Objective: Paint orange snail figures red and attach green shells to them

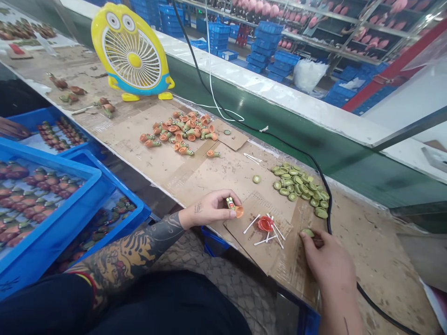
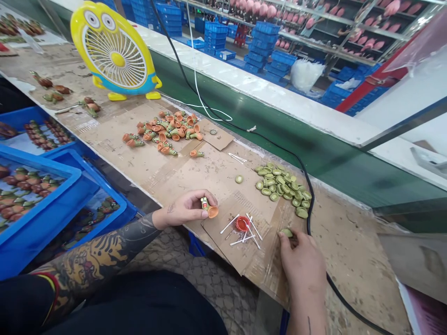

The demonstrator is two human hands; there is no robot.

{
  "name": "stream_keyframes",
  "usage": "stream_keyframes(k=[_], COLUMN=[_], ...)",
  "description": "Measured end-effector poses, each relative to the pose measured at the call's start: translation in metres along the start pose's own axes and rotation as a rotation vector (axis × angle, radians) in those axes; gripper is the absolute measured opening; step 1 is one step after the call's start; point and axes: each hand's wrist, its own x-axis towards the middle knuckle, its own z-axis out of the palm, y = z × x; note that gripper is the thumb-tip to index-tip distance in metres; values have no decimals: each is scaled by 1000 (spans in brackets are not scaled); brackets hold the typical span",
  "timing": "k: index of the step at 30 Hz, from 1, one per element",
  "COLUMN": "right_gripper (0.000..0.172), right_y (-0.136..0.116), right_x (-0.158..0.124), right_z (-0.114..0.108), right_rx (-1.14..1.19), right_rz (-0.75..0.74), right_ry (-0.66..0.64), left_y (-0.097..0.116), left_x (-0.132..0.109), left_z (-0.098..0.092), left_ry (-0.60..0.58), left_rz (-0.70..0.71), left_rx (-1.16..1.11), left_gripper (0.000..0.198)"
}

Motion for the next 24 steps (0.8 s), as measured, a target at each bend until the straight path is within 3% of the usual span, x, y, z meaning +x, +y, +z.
stream_keyframes(k=[3,6,8,11,15,21,24], right_gripper=[69,73,61,37,25,26,24], right_y=[-10,-30,-48,-75,-97,-98,-98], right_x=[-18,-53,-79,-105,-114,-112,-112], right_z=[-3,-8,-10,-10,-9,-7,-7], right_rx=[179,429,637,724,735,734,717], right_rz=[-5,-40,-112,-340,-537,-556,-582], right_ry=[29,52,49,29,6,-3,-15], left_y=[-2,1,6,12,16,16,16], left_x=[-3,-11,-16,-21,-23,-26,-27], left_z=[4,19,33,52,62,63,64], left_ry=[50,42,26,-1,-15,-3,-4], left_rz=[71,115,127,131,148,251,231], left_rx=[-13,-70,-115,-186,-221,-212,-217], left_gripper=[44,39,39,45,49,46,47])
